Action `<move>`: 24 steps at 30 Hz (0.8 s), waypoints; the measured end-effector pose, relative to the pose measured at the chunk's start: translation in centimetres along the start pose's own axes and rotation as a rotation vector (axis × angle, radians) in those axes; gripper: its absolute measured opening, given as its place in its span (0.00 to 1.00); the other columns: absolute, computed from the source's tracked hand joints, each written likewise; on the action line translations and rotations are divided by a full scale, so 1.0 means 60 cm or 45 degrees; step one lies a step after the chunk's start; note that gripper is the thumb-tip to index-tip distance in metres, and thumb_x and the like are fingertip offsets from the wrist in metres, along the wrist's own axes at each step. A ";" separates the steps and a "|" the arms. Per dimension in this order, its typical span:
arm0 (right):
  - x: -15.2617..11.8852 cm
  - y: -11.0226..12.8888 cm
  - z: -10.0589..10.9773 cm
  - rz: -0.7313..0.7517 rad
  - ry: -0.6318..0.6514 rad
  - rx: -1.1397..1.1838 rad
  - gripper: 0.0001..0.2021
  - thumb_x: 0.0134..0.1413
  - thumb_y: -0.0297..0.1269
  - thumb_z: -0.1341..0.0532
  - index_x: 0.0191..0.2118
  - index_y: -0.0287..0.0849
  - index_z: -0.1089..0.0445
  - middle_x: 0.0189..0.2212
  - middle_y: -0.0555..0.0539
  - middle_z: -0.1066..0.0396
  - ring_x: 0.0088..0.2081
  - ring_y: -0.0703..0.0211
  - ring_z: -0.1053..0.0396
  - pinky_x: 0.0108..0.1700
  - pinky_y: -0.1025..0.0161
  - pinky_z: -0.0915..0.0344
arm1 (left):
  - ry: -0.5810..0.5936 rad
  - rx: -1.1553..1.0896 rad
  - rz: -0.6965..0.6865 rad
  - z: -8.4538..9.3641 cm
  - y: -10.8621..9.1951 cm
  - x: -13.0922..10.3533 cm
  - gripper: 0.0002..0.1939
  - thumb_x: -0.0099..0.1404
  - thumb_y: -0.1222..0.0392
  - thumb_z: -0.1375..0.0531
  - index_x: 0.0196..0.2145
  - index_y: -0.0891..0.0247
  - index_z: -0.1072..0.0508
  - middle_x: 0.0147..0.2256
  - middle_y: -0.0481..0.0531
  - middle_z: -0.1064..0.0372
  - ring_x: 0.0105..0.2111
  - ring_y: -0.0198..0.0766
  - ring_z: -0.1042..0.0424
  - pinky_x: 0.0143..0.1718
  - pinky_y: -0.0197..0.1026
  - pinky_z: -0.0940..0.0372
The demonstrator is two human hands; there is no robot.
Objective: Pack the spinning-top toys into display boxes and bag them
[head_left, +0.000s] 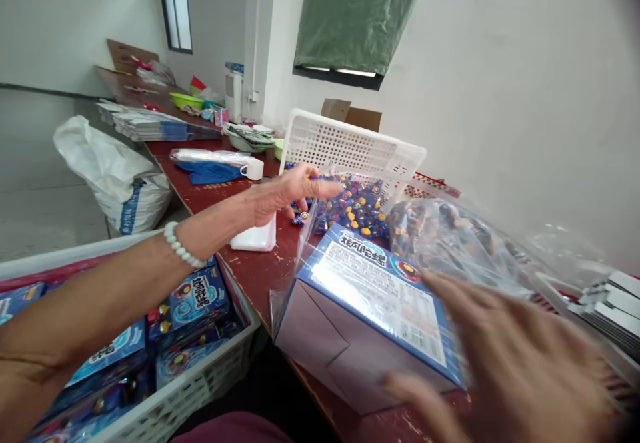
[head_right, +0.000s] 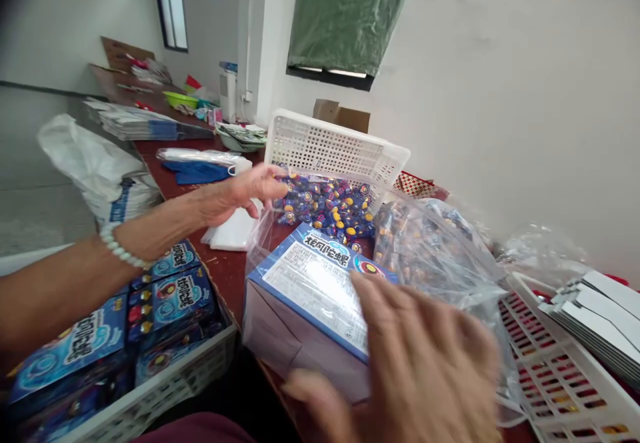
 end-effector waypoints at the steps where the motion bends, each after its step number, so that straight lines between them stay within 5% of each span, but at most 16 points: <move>1: 0.013 0.018 -0.010 0.063 -0.047 -0.027 0.38 0.49 0.63 0.42 0.61 0.47 0.43 0.47 0.37 0.32 0.52 0.39 0.38 0.49 0.38 0.43 | 0.056 0.029 0.062 -0.008 0.011 0.004 0.31 0.45 0.45 0.31 0.44 0.61 0.31 0.35 0.50 0.32 0.26 0.34 0.35 0.19 0.33 0.48; 3: 0.054 0.036 -0.036 0.098 0.013 0.035 0.35 0.49 0.59 0.38 0.57 0.41 0.39 0.42 0.37 0.29 0.46 0.40 0.35 0.47 0.43 0.42 | 0.101 -0.011 0.120 -0.028 0.028 0.019 0.27 0.44 0.52 0.30 0.42 0.63 0.28 0.37 0.53 0.30 0.28 0.35 0.35 0.21 0.34 0.48; 7: 0.120 0.017 -0.095 -0.076 0.656 0.786 0.19 0.49 0.54 0.37 0.34 0.41 0.33 0.24 0.51 0.35 0.27 0.61 0.39 0.29 0.65 0.45 | 0.059 -0.198 0.047 -0.057 0.025 0.051 0.08 0.53 0.60 0.36 0.32 0.64 0.25 0.37 0.52 0.28 0.27 0.31 0.35 0.24 0.34 0.46; 9: 0.126 -0.001 -0.110 -0.199 0.803 1.106 0.19 0.51 0.55 0.38 0.28 0.42 0.37 0.21 0.55 0.42 0.23 0.66 0.46 0.24 0.67 0.50 | 0.030 -0.271 0.020 -0.058 0.016 0.053 0.05 0.57 0.61 0.40 0.29 0.65 0.26 0.37 0.51 0.28 0.26 0.30 0.34 0.25 0.35 0.44; 19: 0.149 -0.060 -0.140 -0.514 0.429 1.143 0.23 0.49 0.60 0.40 0.26 0.43 0.42 0.17 0.58 0.50 0.19 0.69 0.54 0.22 0.68 0.56 | -0.072 -0.574 -0.044 -0.028 0.002 0.052 0.10 0.63 0.60 0.44 0.26 0.66 0.33 0.28 0.49 0.32 0.23 0.33 0.29 0.27 0.38 0.37; 24: 0.148 -0.084 -0.081 -0.414 0.125 0.705 0.23 0.54 0.61 0.45 0.29 0.42 0.36 0.22 0.51 0.37 0.24 0.62 0.40 0.27 0.64 0.44 | -0.164 -0.661 -0.152 0.006 0.000 0.035 0.14 0.61 0.49 0.41 0.33 0.63 0.30 0.32 0.51 0.29 0.27 0.35 0.29 0.28 0.38 0.38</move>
Point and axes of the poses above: each hand's wrist, its own x-axis towards the middle knuckle, its own z-axis out of the back of the hand, y = z × x, the point moved 3 cm from there along x, towards the middle knuckle
